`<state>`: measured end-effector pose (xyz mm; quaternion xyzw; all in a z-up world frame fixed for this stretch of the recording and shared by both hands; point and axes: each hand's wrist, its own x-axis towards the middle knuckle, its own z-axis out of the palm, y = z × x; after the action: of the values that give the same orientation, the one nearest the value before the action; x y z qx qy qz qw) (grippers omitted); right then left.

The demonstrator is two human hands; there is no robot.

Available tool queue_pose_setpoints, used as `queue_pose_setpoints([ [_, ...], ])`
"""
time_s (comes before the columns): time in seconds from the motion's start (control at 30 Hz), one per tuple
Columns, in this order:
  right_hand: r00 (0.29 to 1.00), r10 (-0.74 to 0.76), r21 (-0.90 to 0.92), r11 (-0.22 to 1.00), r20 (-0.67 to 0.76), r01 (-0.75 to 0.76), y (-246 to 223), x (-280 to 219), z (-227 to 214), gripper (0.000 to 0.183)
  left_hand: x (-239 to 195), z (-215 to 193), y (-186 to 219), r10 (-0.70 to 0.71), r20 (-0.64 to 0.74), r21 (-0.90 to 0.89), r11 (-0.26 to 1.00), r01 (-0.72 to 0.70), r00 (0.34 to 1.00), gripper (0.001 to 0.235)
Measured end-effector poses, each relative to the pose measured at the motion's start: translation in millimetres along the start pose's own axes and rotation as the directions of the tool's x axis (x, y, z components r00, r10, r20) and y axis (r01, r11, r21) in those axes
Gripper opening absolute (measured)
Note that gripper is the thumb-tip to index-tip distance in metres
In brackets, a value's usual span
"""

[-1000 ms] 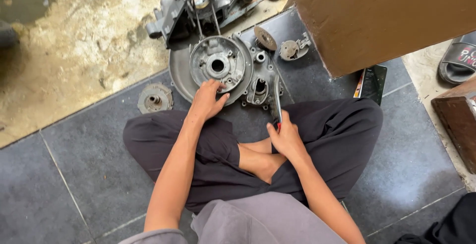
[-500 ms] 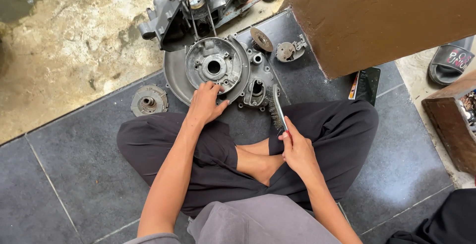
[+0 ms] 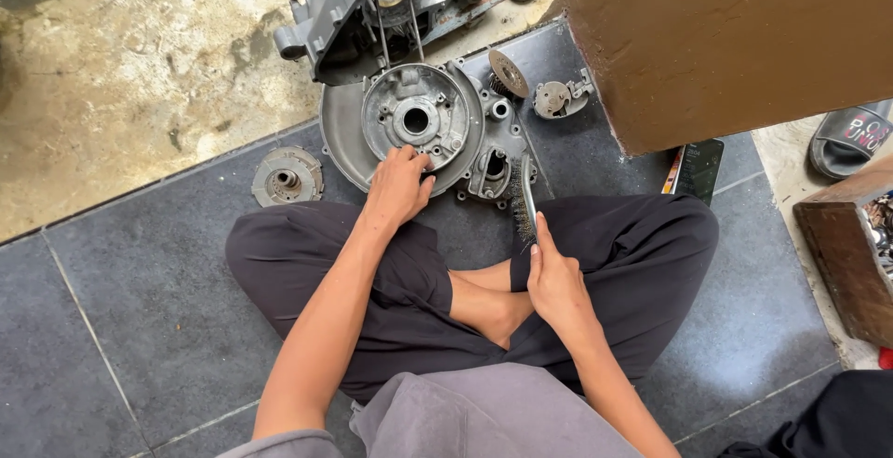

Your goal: Cleaning internal motorcycle engine components, specifically clutch plates and housing, using a wire brush.

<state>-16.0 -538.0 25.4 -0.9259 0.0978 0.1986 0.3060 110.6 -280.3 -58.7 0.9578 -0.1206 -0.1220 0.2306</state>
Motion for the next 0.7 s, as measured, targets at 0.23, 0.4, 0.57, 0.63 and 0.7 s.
queue_pose_setpoints([
  [0.23, 0.998, -0.052, 0.042, 0.998, -0.042, 0.054, 1.4, 32.5, 3.3, 0.053, 3.5, 7.1, -0.9, 0.015, -0.023, 0.008, 1.000, -0.015, 1.000, 0.017],
  [0.4, 0.999, -0.030, 0.001, 1.000, -0.018, 0.030, 2.8, 4.3, 7.9, 0.054, 2.8, -0.7, -3.3, -0.012, -0.034, -0.050, 0.999, 0.011, 0.999, 0.015],
  [0.57, 1.000, -0.005, -0.013, 1.000, -0.004, 0.004, 1.1, 18.0, 1.8, 0.055, 2.9, -1.1, 1.3, -0.003, -0.036, -0.026, 1.000, 0.002, 0.999, 0.016],
  [0.63, 1.000, -0.010, -0.021, 1.000, -0.018, 0.010, -2.9, 32.4, -3.6, 0.056, 4.2, -0.2, 3.1, -0.007, -0.044, -0.028, 1.000, 0.005, 0.999, 0.015],
  [0.7, 0.999, -0.020, -0.022, 1.000, -0.027, 0.019, -4.5, 33.4, -1.5, 0.057, 0.4, 1.0, 0.0, -0.014, -0.051, -0.023, 1.000, 0.013, 0.999, 0.015],
])
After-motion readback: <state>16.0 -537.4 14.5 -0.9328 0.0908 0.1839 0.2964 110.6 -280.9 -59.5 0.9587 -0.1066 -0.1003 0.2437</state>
